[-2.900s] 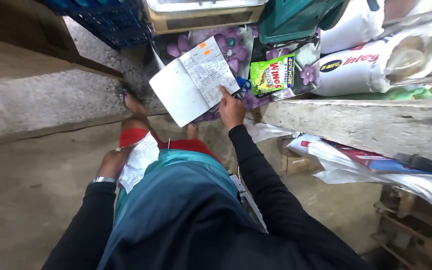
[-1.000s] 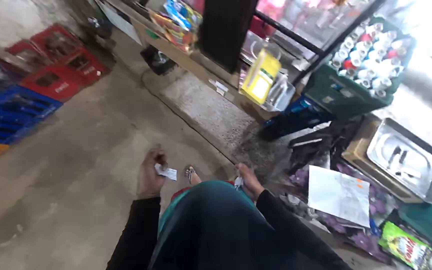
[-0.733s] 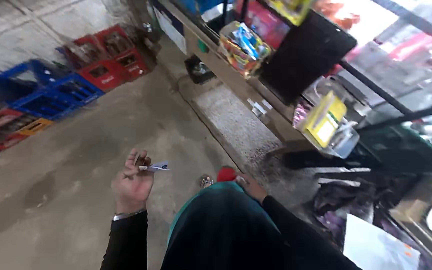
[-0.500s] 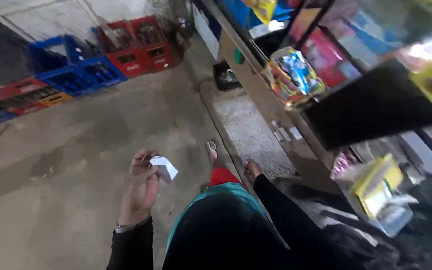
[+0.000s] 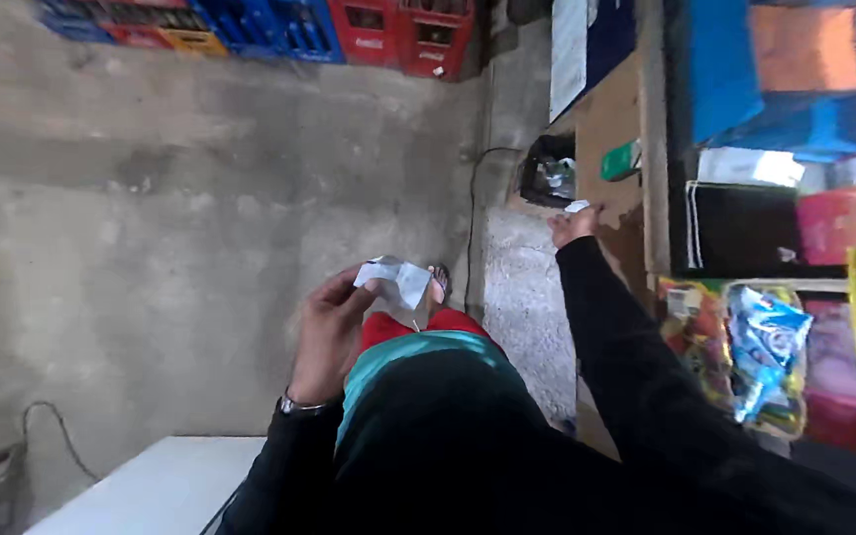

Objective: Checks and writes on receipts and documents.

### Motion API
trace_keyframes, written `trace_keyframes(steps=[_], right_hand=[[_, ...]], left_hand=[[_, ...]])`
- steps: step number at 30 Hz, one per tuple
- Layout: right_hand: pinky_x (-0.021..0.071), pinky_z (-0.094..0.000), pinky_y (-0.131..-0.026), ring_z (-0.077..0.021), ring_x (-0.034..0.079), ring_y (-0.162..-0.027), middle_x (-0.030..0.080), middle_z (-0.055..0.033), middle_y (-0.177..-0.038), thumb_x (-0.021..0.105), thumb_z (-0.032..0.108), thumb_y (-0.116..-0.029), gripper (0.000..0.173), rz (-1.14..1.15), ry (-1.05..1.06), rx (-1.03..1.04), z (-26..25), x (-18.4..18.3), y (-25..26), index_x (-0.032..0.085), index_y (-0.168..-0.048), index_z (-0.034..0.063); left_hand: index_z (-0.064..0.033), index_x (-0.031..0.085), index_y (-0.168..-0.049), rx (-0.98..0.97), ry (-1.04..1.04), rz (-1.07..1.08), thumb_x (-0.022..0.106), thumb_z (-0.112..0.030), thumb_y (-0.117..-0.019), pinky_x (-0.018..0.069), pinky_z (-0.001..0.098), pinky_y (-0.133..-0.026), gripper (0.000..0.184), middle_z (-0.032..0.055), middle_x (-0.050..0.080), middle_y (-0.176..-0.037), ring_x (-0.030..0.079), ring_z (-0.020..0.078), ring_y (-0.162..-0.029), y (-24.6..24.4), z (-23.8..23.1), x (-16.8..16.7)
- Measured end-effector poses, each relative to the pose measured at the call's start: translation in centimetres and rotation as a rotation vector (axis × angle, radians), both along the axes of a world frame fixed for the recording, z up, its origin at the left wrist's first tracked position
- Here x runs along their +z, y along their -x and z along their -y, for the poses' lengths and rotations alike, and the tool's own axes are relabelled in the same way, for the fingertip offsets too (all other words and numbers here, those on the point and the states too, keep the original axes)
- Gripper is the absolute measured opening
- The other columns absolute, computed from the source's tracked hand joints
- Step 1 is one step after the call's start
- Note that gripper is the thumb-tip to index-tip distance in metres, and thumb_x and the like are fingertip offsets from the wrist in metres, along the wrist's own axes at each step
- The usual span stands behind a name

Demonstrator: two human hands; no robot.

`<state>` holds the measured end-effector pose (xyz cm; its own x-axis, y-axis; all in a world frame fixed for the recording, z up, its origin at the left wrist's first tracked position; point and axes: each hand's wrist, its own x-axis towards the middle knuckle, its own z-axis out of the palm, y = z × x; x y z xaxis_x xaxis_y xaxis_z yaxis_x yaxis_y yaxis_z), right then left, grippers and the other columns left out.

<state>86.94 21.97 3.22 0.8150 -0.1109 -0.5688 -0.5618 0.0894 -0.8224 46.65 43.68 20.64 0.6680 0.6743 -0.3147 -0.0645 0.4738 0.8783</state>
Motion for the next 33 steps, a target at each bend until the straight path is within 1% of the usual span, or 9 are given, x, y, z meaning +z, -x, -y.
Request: trace_keyframes(steps=[5,8,13,15,17,22,27,30,33], right_hand=[[0.0585,-0.043,-0.092,-0.0261,0.067,-0.113,0.057,-0.0141,-0.14,0.02,0.05,-0.1111,0.061,0.109,-0.164,0.125,-5.1,0.4,7.9,0.023,-0.158,0.0121],[0.0581,-0.0378,-0.09,-0.0174,0.07,-0.106,0.068,-0.0049,-0.129,0.031,0.039,-0.11,0.046,-0.009,-0.17,0.515,-4.3,0.0,16.5,0.04,-0.149,0.0164],[0.0595,-0.0389,-0.082,-0.0231,0.071,-0.099,0.071,-0.0121,-0.122,0.029,0.041,-0.1123,0.052,-0.148,-0.244,0.898,-7.4,3.7,26.3,0.053,-0.141,0.0052],[0.0597,-0.0424,-0.088,-0.0263,0.071,-0.103,0.07,-0.0151,-0.122,0.02,0.05,-0.111,0.064,-0.058,-0.407,0.915,-8.4,7.7,29.5,0.051,-0.142,0.0032],[0.0598,-0.0472,-0.09,-0.0293,0.07,-0.105,0.067,-0.0163,-0.124,0.031,0.061,-0.1064,0.072,0.122,-0.482,0.878,-9.1,11.5,31.8,0.048,-0.147,0.0039],[0.0637,-0.0393,-0.073,-0.0202,0.07,-0.086,0.07,-0.0089,-0.106,0.073,0.016,-0.0953,0.047,0.525,-0.029,0.71,-11.0,17.7,36.3,0.059,-0.14,0.0116],[0.0639,-0.0333,-0.068,-0.016,0.071,-0.078,0.073,-0.0071,-0.095,0.073,0.01,-0.0955,0.024,0.669,0.074,0.611,-11.9,20.1,38.2,0.069,-0.118,0.0035],[0.062,-0.0312,-0.065,-0.0141,0.069,-0.077,0.071,-0.0057,-0.096,0.072,0.011,-0.0959,0.02,0.711,0.131,0.628,-12.3,21.3,38.3,0.071,-0.114,0.0041],[0.0613,-0.0305,-0.065,-0.0137,0.068,-0.079,0.069,-0.005,-0.099,0.071,0.01,-0.0967,0.017,0.745,0.162,0.647,-12.9,22.1,37.9,0.07,-0.113,0.0052]], left_hand=[[-0.0005,0.072,-0.112,-0.009,0.045,0.039,0.066,-0.009,-0.0981,0.0581,0.0442,-0.094,0.017,0.0141,0.072,-0.108,0.07,0.0223,-0.097,-0.9,-1.8,-0.7],[-0.0002,0.072,-0.111,-0.08,0.02,0.035,0.069,-0.008,-0.0961,0.0591,0.0428,-0.089,0.017,0.0148,0.072,-0.109,0.069,0.023,-0.093,-0.7,-3.3,-1.9],[-0.0017,0.072,-0.103,-0.174,0.092,-0.01,0.07,-0.009,-0.0956,0.0612,0.0352,-0.072,0.011,0.0137,0.072,-0.094,0.069,0.019,-0.076,1.2,-5.5,-2.6],[-0.0013,0.072,-0.104,-0.218,0.111,-0.01,0.07,-0.009,-0.0959,0.0622,0.0366,-0.071,0.012,0.0155,0.072,-0.094,0.07,0.021,-0.076,2.3,-6.3,-2.2],[-0.0009,0.071,-0.104,-0.262,0.097,-0.011,0.071,-0.011,-0.0955,0.063,0.0383,-0.071,0.013,0.0163,0.072,-0.094,0.071,0.0225,-0.077,3.2,-6.9,-1.5],[-0.0009,0.07,-0.1,-0.367,0.062,0.012,0.076,-0.007,-0.0912,0.0646,0.0411,-0.071,0.012,0.0164,0.073,-0.093,0.073,0.0239,-0.075,5.6,-7.8,0.2],[-0.002,0.068,-0.094,-0.452,0.149,0.094,0.059,-0.019,-0.1047,0.0649,0.0436,-0.071,0.022,0.0197,0.074,-0.094,0.075,0.0278,-0.076,7.2,-8.5,1.3],[-0.0019,0.069,-0.097,-0.441,0.186,0.121,0.042,-0.021,-0.1086,0.0648,0.0442,-0.069,0.035,0.0201,0.073,-0.092,0.075,0.0284,-0.075,7.9,-9.1,1.8],[-0.0041,0.067,-0.09,-0.407,0.133,0.082,0.043,-0.02,-0.1076,0.0647,0.0428,-0.066,0.034,0.0176,0.074,-0.088,0.074,0.0271,-0.072,8.3,-9.8,2.2]])
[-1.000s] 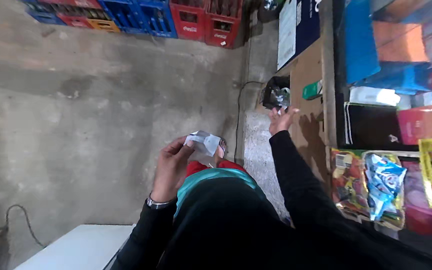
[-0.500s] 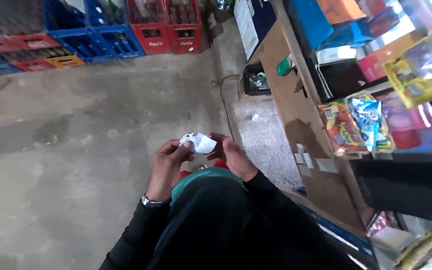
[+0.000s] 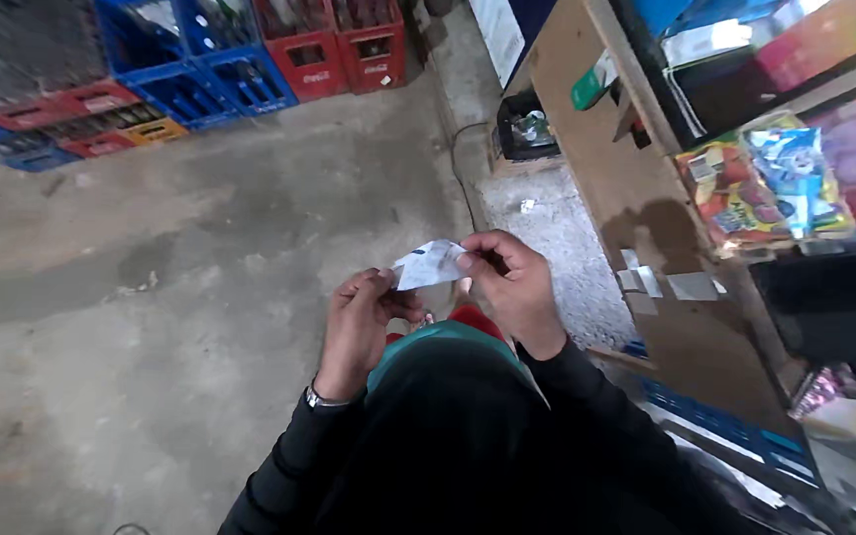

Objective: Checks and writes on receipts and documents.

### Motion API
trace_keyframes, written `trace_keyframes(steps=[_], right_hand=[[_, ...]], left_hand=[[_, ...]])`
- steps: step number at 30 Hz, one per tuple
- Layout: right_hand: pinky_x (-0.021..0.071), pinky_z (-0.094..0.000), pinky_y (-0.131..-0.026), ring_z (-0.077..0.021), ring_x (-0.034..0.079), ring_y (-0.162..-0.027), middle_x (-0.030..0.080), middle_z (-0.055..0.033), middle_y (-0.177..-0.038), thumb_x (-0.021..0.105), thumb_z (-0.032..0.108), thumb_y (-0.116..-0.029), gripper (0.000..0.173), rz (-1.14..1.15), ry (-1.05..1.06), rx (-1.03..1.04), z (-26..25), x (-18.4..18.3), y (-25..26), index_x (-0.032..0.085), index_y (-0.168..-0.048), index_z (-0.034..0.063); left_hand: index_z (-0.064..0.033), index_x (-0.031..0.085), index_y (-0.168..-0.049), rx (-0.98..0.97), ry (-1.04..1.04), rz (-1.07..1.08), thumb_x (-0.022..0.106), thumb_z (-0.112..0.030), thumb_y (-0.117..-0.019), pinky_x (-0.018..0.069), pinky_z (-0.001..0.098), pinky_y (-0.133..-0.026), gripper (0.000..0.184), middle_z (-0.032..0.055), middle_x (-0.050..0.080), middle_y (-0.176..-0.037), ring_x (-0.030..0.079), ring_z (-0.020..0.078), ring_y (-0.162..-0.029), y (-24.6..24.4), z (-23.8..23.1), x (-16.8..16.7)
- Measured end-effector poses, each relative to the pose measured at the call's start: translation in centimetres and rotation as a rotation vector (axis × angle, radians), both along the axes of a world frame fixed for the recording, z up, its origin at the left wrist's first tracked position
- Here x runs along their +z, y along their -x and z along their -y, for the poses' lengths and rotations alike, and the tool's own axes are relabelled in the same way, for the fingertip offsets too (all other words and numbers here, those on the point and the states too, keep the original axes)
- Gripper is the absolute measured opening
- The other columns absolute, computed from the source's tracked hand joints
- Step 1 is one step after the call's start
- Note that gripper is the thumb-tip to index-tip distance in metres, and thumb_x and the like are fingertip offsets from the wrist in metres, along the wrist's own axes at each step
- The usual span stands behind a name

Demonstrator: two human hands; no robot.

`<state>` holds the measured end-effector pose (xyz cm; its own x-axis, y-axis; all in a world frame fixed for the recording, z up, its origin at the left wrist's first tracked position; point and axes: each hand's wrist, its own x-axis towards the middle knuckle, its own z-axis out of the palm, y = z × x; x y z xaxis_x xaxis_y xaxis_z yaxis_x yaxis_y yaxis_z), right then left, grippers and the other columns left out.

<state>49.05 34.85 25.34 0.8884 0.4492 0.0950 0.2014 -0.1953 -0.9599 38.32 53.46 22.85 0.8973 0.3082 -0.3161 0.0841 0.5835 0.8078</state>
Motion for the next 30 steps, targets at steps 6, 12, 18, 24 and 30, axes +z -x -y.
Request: trace_keyframes(steps=[6,12,18,24,30], right_hand=[[0.0613,-0.0305,-0.072,-0.0128,0.068,-0.085,0.068,-0.0034,-0.103,0.066,0.016,-0.1003,0.017,0.088,0.088,0.044,-2.0,0.8,-1.8,0.07,-0.115,0.0081],[0.0563,-0.0291,-0.055,-0.0132,0.063,-0.069,0.067,-0.0048,-0.094,0.06,0.019,-0.1039,0.018,0.043,0.111,0.148,-4.0,0.9,-5.2,0.066,-0.118,0.0091],[0.0566,-0.0273,-0.053,-0.0118,0.063,-0.066,0.067,-0.0044,-0.099,0.063,0.014,-0.1023,0.016,0.029,0.139,0.279,-5.5,-1.0,-11.3,0.068,-0.116,0.0091],[0.054,-0.0268,-0.042,-0.0152,0.059,-0.052,0.068,-0.009,-0.086,0.057,0.016,-0.1056,0.024,-0.371,-0.056,0.324,-5.4,-6.8,-21.8,0.064,-0.127,0.0072],[0.0627,-0.0452,-0.084,-0.0258,0.072,-0.097,0.068,-0.017,-0.121,0.053,0.029,-0.1067,0.039,-0.652,0.432,0.102,-0.2,-33.7,-37.6,0.061,-0.134,0.0034]], left_hand=[[-0.0146,0.056,-0.137,-0.004,-0.521,-0.012,0.067,-0.014,-0.0954,0.0601,0.0461,-0.089,0.043,0.0076,0.062,-0.132,0.064,0.0273,-0.114,0.1,-2.0,-0.5],[-0.0145,0.043,-0.152,-0.019,-0.508,0.147,0.056,-0.021,-0.1047,0.0582,0.0409,-0.089,0.05,0.0106,0.069,-0.117,0.068,0.0227,-0.101,-1.3,-2.8,0.2],[-0.015,0.054,-0.145,-0.071,-0.649,0.118,0.071,-0.003,-0.092,0.0615,0.0359,-0.07,0.058,0.0081,0.062,-0.126,0.066,0.0187,-0.083,-6.0,-2.8,-0.7],[-0.0193,0.052,-0.151,-0.05,-0.577,-0.133,0.07,-0.003,-0.0914,0.057,0.0301,-0.059,0.064,0.0061,0.058,-0.134,0.061,0.0147,-0.073,-14.6,-2.5,-3.2],[-0.02,0.041,-0.158,0.01,-0.473,-0.29,0.069,-0.002,-0.0893,0.0613,0.0348,-0.067,0.076,0.0082,0.048,-0.15,0.066,0.0192,-0.084,-24.3,-2.3,-10.2]])
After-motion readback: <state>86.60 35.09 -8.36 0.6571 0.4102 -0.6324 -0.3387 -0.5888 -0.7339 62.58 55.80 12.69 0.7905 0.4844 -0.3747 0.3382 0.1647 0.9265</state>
